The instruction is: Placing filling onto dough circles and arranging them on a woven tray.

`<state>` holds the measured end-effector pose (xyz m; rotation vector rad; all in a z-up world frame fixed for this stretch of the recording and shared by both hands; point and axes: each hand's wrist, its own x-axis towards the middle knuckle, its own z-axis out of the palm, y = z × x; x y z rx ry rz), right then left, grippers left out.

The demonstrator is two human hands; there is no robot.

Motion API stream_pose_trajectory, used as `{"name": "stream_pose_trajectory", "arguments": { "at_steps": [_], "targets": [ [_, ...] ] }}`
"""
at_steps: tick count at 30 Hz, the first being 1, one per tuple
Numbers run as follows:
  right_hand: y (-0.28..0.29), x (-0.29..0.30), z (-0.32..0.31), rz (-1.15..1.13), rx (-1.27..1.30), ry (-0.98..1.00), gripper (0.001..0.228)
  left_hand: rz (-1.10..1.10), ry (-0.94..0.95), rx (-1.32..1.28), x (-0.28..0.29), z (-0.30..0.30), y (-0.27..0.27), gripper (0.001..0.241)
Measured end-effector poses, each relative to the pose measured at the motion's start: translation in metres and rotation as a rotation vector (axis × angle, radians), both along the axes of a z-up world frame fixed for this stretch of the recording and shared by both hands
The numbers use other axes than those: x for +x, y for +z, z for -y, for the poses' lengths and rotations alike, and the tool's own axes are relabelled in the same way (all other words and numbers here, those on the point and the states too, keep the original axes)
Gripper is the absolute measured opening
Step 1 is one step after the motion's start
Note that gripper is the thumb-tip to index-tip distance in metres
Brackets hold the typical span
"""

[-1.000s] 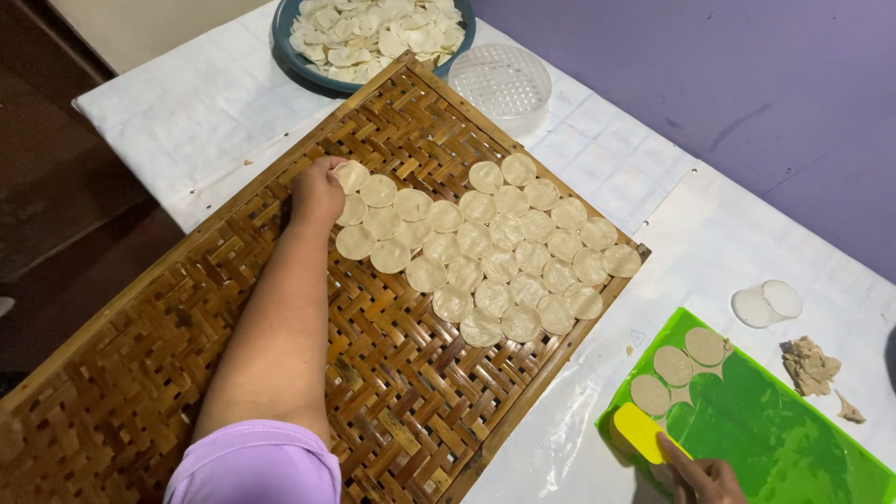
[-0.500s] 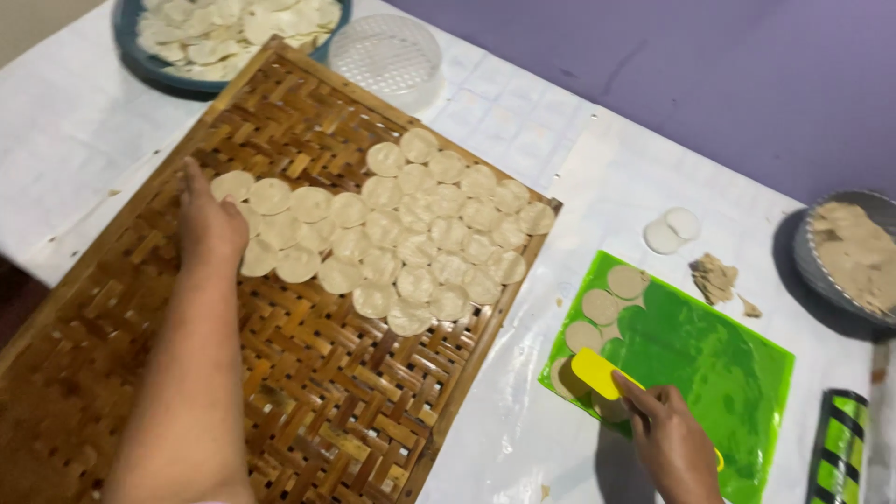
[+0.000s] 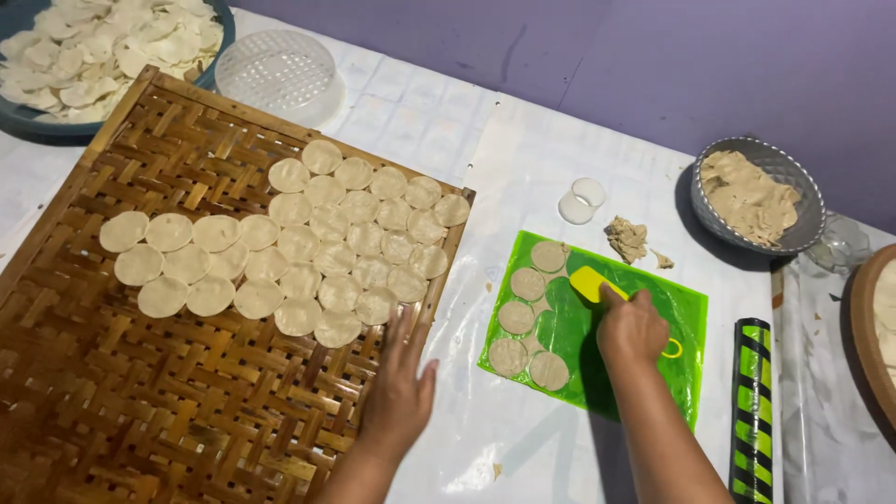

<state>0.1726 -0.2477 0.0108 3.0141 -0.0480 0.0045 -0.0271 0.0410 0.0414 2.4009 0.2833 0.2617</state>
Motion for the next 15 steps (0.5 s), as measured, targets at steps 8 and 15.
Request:
{"name": "stream_pose_trajectory", "arguments": {
  "at_steps": [8,15],
  "targets": [
    [-0.045,0.054,0.014,0.196,0.296,0.073,0.030,0.106,-0.079,0.042,-0.012,0.049,-0.070,0.055],
    [-0.068,0.044,0.039,0.173,0.549,0.152,0.037,0.142,-0.042,0.085,-0.013,0.054,-0.071,0.051]
  ]
}}
